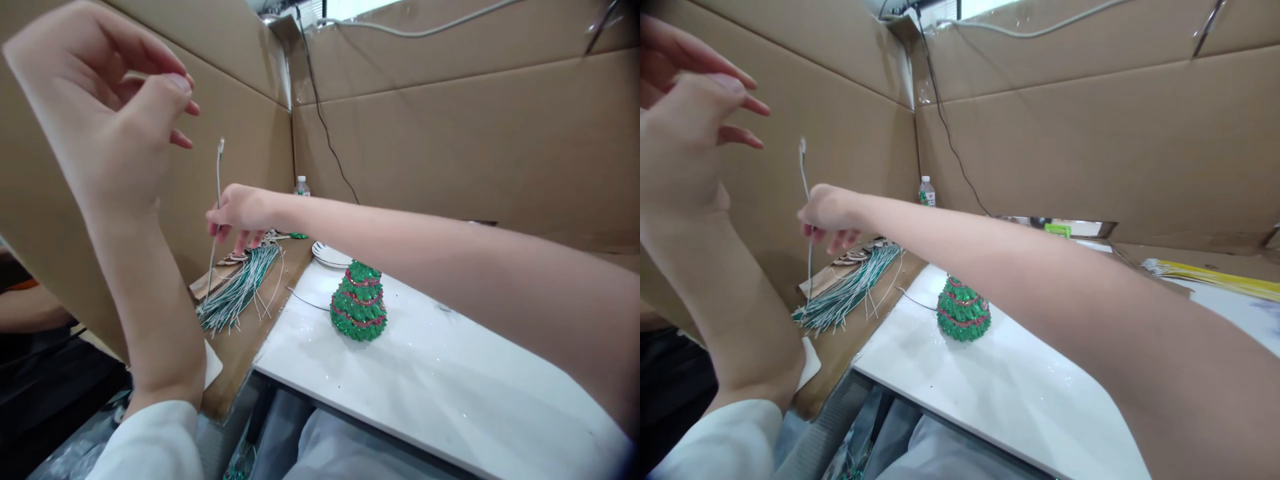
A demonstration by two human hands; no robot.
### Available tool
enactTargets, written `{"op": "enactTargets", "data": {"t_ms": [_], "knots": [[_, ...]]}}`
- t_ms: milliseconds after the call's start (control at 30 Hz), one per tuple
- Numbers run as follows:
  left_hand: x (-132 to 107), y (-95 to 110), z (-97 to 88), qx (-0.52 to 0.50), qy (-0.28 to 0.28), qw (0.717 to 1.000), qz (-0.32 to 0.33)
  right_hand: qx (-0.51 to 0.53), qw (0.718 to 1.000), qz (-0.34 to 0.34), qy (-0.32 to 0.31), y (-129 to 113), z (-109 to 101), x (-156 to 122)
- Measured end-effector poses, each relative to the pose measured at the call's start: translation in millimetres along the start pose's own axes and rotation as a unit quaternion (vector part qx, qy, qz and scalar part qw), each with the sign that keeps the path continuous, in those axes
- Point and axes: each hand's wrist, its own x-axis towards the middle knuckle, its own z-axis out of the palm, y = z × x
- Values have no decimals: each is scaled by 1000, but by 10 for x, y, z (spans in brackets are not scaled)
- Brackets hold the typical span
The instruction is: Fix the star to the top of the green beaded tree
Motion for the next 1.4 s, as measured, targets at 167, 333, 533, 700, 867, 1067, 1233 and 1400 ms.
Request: {"op": "enactTargets", "data": {"t_ms": [167,333,533,700,867,1067,1233,1400], "knots": [[-38,39,6,-63,5,997,47,-75,996,27,-50,132,144,54],[-12,-40,-65,-71,-20,995,68,-106,992,65,-37,240,301,94],[1,-29,-113,-60,-19,997,39,-134,989,65,-3,274,200,199],[-32,67,-122,-30,-32,999,5,-86,996,36,-3,343,206,222],[-61,85,-148,-14,-36,999,3,18,995,-9,97,272,115,314],[-33,53,-346,44,-145,988,1,41,991,-39,119,13,-300,186],[111,-109,-423,190,-428,878,-100,54,984,-45,162,-120,-531,98],[212,-541,-126,184,-613,742,-200,77,975,-57,199,-129,-659,156]]}}
